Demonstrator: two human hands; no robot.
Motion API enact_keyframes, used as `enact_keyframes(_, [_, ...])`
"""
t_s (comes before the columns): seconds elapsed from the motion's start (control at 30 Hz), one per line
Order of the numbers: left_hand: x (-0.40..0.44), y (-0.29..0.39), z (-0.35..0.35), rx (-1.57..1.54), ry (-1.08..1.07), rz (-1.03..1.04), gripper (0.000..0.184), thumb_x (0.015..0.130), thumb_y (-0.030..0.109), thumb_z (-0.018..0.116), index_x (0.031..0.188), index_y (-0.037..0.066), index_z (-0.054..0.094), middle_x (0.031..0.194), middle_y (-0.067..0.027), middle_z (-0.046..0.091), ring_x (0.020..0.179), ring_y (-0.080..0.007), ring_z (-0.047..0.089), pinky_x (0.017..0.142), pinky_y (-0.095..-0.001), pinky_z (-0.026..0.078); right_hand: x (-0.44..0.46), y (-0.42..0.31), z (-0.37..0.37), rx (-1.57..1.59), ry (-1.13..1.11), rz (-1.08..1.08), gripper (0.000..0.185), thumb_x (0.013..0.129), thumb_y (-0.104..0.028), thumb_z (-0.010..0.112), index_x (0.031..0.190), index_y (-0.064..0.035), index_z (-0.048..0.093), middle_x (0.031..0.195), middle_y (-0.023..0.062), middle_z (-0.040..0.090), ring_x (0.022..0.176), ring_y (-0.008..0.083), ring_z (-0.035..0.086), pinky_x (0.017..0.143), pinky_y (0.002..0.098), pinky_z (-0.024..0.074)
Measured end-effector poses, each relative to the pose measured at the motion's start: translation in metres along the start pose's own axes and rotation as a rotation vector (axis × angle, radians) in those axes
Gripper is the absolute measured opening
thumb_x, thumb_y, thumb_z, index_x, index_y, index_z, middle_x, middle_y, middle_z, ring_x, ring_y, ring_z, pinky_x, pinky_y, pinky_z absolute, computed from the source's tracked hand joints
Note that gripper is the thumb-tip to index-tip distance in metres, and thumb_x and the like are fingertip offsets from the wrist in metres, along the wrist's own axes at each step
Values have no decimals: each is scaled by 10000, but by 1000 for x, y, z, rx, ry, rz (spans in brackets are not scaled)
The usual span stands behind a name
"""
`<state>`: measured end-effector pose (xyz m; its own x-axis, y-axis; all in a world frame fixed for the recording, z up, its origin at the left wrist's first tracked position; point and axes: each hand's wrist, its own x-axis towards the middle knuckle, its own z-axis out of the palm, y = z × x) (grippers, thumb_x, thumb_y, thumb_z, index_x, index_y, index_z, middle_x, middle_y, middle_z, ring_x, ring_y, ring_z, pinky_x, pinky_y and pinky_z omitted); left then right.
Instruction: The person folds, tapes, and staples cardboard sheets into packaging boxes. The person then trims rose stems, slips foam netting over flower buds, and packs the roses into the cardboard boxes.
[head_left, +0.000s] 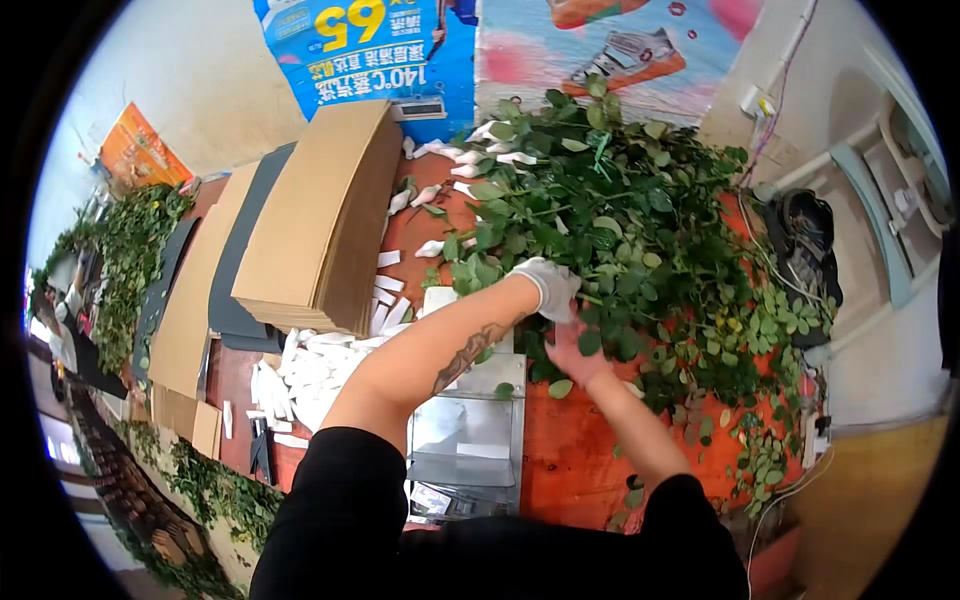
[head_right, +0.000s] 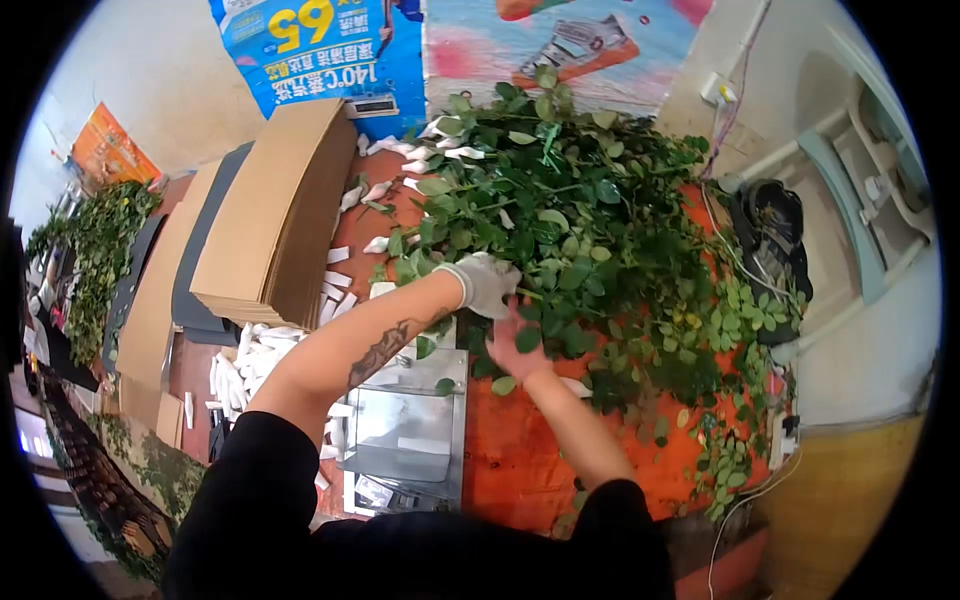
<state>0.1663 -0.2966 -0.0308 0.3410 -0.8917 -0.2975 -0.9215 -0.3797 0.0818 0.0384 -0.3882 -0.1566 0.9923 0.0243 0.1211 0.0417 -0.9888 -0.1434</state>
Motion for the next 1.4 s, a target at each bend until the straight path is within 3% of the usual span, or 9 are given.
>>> enact_keyframes(0.2, [-96, -37, -38, -397, 202, 78, 496, 820, 340, 517, 1219, 46, 516, 1181, -169, 545, 1119, -322, 506, 964, -388, 390, -36, -50, -147, 184, -654, -147, 618, 773, -342, 622, 1296, -66, 438, 1271, 193, 488, 1198, 324, 461, 992, 436, 375])
enact_keyframes(0.3, [-174, -47, -41, -558, 443, -28, 380, 832, 243, 540, 1161, 55, 565, 1024, -152, 605, 980, -291, 583, 872, -361, 456, -5, -41, -177, 600, -568, -330, 512, 759, -264, 641, 1214, -74, 505, 852, 143, 610, 853, 293, 592, 796, 396, 440])
enact_keyframes(0.57, [-408, -4, 74, -1160, 753, -849, 312, 845, 42, 527, 1135, -73, 542, 1099, -129, 607, 1011, -202, 582, 898, -302, 443, 16, 26, -102, -437, -254, -457, 480, 845, -426, 461, 1175, -84, 524, 1335, 175, 429, 1243, 333, 378, 1093, 447, 211])
enact_keyframes(0.67, [-461, 40, 126, -1431, 1064, -1060, 288, 892, 93, 531, 1145, -43, 546, 1083, -99, 609, 978, -184, 593, 882, -294, 466, 2, -2, -138, -176, -346, -480, 424, 870, -356, 499, 1197, -90, 544, 1301, 193, 460, 1225, 326, 405, 1080, 454, 249])
enact_keyframes(0.83, [-489, 82, 178, -1518, 1331, -979, 297, 910, 146, 551, 1160, -14, 547, 1101, -96, 607, 971, -173, 601, 892, -318, 482, -17, -45, -190, 1727, -735, 212, 393, 752, -115, 693, 1102, 33, 592, 993, 166, 635, 840, 245, 633, 757, 360, 528])
enact_keyframes(0.9, [-493, 98, 177, -1526, 1462, -1094, 293, 901, 149, 565, 1140, -21, 553, 987, -77, 630, 875, -169, 616, 838, -307, 498, -23, -66, -197, 1683, -569, 168, 421, 736, -131, 708, 1085, 68, 582, 876, 149, 644, 690, 198, 634, 608, 322, 524])
enact_keyframes(1.13, [-530, 242, 293, -1723, 638, -1065, 312, 894, 301, 534, 741, 34, 584, 652, -30, 515, 571, -143, 488, 488, -313, 409, -63, -132, -182, 1371, -610, -57, 476, 704, -273, 741, 988, 79, 593, 750, 96, 605, 597, 164, 589, 582, 273, 477])
enact_keyframes(1.23, [-539, 321, 399, -1703, -130, -1600, 348, 813, 318, 527, 1013, 56, 638, 827, -76, 635, 711, -182, 596, 675, -332, 502, -102, -184, -196, 1213, -740, -381, 428, 748, -299, 709, 940, 70, 605, 686, 93, 575, 568, 173, 580, 553, 275, 453])
enact_keyframes(1.4, [-539, 424, 446, -1842, -126, -1878, 349, 785, 309, 527, 997, 67, 662, 824, -91, 673, 705, -202, 638, 677, -318, 500, -150, -264, -186, 1282, -886, -267, 390, 730, -217, 712, 965, 72, 601, 713, 98, 597, 615, 180, 600, 566, 271, 461])
